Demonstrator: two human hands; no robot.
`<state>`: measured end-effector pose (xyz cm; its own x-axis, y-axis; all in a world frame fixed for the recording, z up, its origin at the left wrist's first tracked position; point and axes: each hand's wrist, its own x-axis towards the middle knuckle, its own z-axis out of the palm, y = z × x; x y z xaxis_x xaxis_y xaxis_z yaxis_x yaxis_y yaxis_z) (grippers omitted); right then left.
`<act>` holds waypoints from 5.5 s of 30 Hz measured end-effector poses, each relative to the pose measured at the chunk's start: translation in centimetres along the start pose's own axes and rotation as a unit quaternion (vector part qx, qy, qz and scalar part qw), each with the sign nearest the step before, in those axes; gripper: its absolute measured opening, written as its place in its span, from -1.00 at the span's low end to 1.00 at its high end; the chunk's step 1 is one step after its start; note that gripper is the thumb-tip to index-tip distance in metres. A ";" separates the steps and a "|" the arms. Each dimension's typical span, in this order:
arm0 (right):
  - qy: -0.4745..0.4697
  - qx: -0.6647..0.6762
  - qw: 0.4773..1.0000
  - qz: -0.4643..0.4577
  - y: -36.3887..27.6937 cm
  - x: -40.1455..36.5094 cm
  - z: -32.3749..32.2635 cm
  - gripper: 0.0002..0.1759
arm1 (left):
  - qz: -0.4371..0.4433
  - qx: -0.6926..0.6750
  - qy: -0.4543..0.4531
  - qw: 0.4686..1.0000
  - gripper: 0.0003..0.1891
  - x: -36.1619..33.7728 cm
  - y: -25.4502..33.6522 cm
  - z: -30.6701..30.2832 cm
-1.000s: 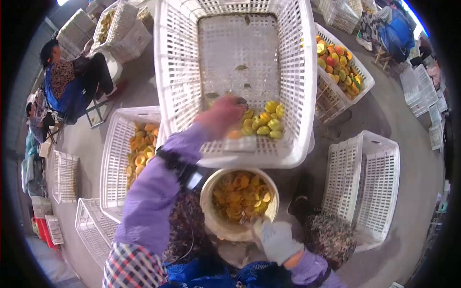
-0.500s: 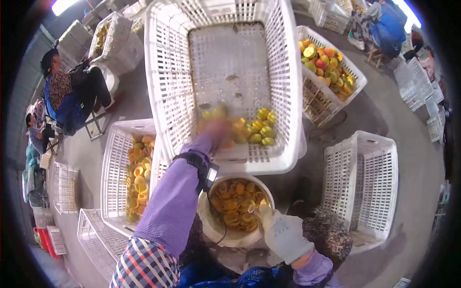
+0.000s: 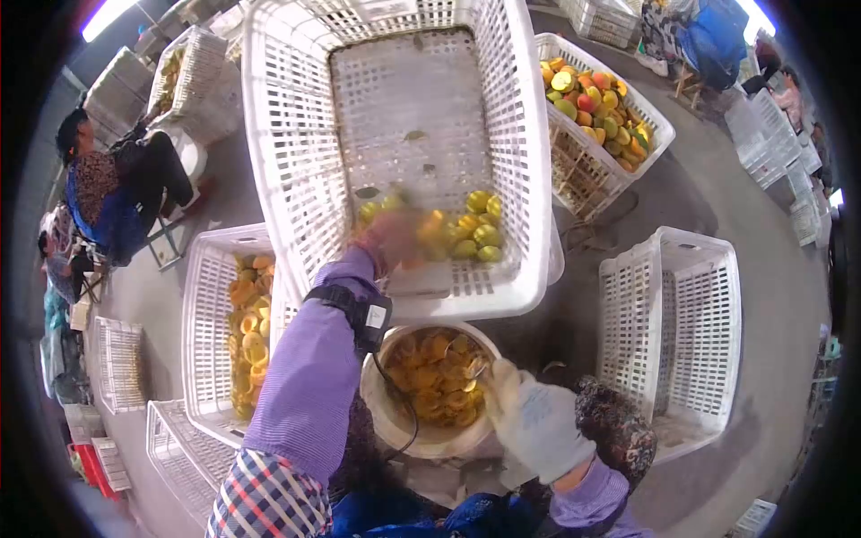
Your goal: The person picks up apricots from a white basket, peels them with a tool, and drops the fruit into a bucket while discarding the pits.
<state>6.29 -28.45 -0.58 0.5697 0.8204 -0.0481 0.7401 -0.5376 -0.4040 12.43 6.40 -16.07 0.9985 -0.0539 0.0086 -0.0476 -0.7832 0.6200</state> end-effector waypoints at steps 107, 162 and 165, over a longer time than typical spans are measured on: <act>0.138 0.140 0.981 0.009 -1.1 2.9 0.3 -0.75 | -0.088 -0.428 0.202 0.877 -0.79 -5.8 12.1 -2.7; -0.031 0.406 0.913 0.039 -4.9 2.7 3.9 -0.50 | -0.044 -0.410 0.355 0.839 -0.68 -12.7 18.7 0.3; -0.032 0.354 0.934 0.040 -5.2 2.8 3.8 -0.49 | -0.140 -0.509 0.323 0.785 -0.77 -12.5 17.1 0.8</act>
<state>2.69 -22.65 -2.08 0.5730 0.8058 -0.1495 0.2622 -0.3531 -0.8981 -0.87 -6.82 -6.20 0.7876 0.6143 -0.0474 -0.1064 0.2115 0.9716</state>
